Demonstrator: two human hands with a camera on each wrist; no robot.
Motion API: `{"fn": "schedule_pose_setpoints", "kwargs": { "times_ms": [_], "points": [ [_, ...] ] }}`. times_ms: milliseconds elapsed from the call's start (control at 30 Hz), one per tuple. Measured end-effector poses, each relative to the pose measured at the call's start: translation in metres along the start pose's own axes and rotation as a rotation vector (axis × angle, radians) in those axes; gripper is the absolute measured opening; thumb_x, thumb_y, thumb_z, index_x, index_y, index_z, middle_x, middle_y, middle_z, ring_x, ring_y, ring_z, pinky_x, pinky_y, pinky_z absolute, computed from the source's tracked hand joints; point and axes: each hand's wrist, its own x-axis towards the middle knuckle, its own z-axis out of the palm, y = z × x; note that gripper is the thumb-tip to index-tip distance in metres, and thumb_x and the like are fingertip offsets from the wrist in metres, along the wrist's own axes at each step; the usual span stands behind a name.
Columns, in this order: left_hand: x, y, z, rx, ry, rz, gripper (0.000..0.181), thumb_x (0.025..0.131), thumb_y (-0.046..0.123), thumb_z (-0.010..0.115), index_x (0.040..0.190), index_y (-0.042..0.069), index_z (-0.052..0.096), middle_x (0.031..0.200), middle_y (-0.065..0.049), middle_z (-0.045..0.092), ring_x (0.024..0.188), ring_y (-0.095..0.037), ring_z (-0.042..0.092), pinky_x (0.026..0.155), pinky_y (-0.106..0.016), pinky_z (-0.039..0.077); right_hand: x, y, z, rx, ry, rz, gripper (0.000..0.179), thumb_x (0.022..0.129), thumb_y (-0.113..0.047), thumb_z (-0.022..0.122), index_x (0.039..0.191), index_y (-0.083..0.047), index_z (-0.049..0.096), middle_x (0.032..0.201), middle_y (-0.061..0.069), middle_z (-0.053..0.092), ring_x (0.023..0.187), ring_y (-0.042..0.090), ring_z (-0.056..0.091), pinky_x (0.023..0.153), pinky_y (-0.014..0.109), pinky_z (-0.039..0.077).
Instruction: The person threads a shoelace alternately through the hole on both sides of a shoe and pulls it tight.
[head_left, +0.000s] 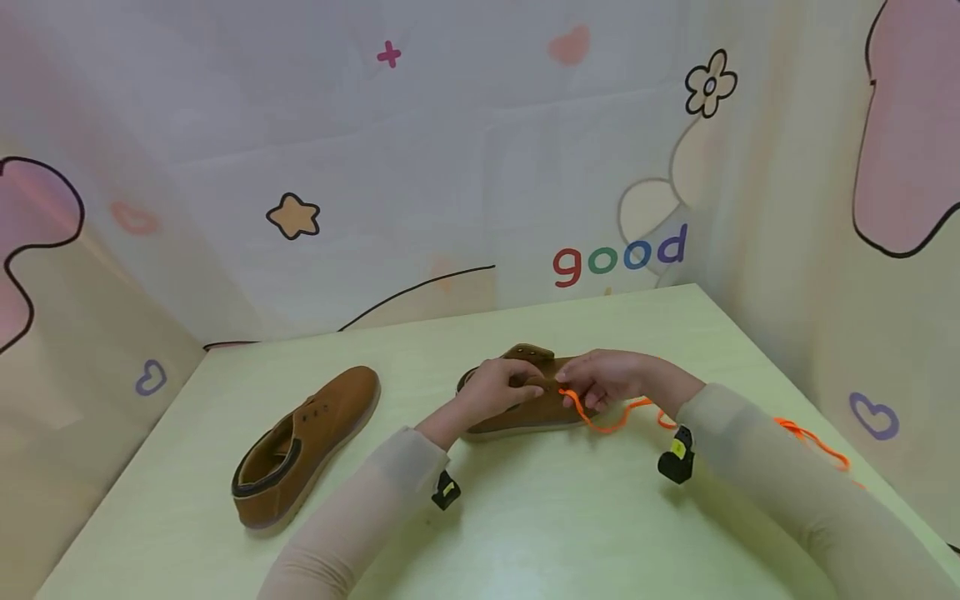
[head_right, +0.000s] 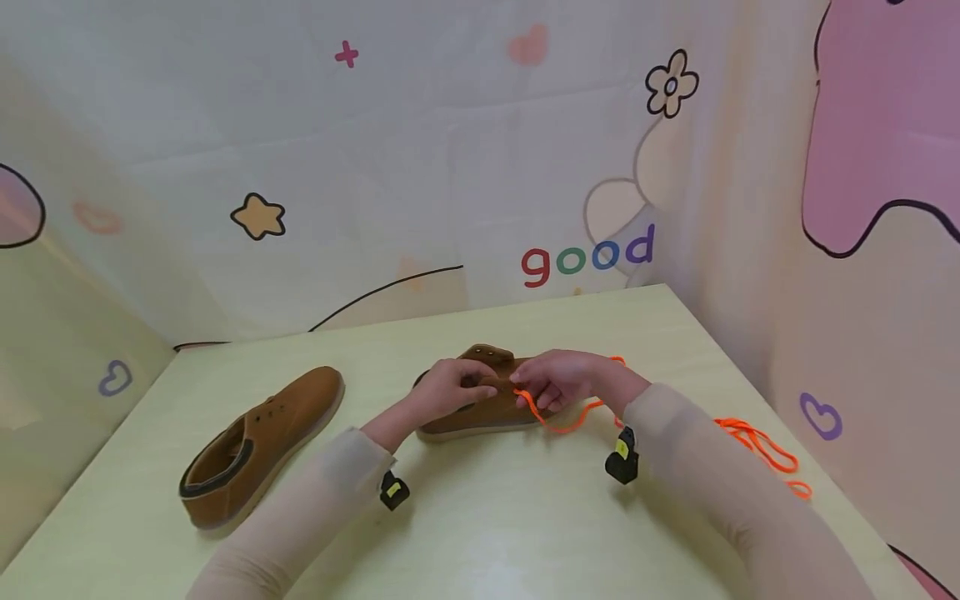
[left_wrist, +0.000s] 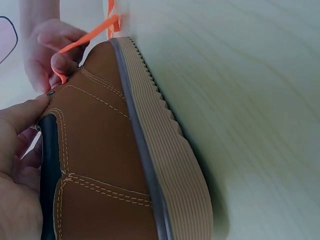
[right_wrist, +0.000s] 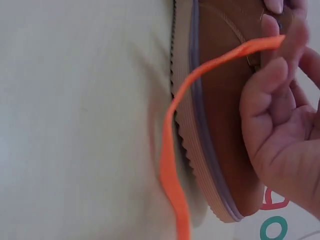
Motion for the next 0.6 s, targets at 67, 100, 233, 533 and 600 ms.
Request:
{"fn": "schedule_pose_setpoints", "kwargs": {
  "times_ms": [67,100,233,533,600],
  "points": [
    [0.000,0.001,0.001,0.001,0.000,-0.008,0.022,0.099,0.022,0.069,0.116,0.011,0.075,0.099,-0.007,0.072,0.081,-0.013,0.053,0.068,-0.020,0.042,0.001,-0.003,-0.005,-0.048,0.043,0.013,0.020,0.107,-0.022,0.051,0.100,-0.013,0.067,0.075,-0.008,0.068,0.054,0.005,0.048,0.058,0.019,0.042],
    [0.001,0.002,0.001,0.001,0.000,-0.012,0.022,0.098,0.022,0.070,0.116,0.011,0.075,0.099,-0.007,0.072,0.081,-0.013,0.052,0.067,-0.020,0.041,0.001,-0.005,-0.007,-0.067,0.064,0.013,0.021,0.106,-0.022,0.053,0.097,-0.012,0.069,0.072,-0.008,0.065,0.054,0.005,0.046,0.057,0.019,0.039],
    [0.002,0.002,0.002,0.007,0.004,-0.016,0.021,0.098,0.023,0.070,0.115,0.011,0.075,0.094,-0.005,0.069,0.079,-0.012,0.050,0.065,-0.020,0.039,-0.002,-0.018,-0.016,-0.089,0.190,-0.019,0.023,0.105,-0.024,0.056,0.102,-0.009,0.074,0.071,-0.009,0.062,0.059,0.006,0.047,0.058,0.019,0.037],
    [0.003,0.001,0.001,0.010,-0.012,-0.032,0.022,0.100,0.022,0.068,0.118,0.011,0.075,0.099,-0.007,0.072,0.076,-0.012,0.050,0.065,-0.021,0.039,-0.053,-0.078,-0.063,0.227,0.593,-0.189,0.030,0.107,-0.023,0.054,0.084,-0.025,0.073,0.074,-0.015,0.074,0.068,-0.001,0.069,0.064,0.015,0.050],
    [0.002,0.001,0.000,0.017,-0.013,-0.037,0.023,0.100,0.023,0.068,0.119,0.011,0.074,0.104,-0.007,0.074,0.078,-0.012,0.052,0.066,-0.021,0.041,-0.066,-0.088,-0.073,0.298,0.667,-0.225,0.034,0.107,-0.023,0.053,0.078,-0.026,0.071,0.071,-0.015,0.074,0.067,-0.002,0.071,0.064,0.014,0.049]
  ]
}}
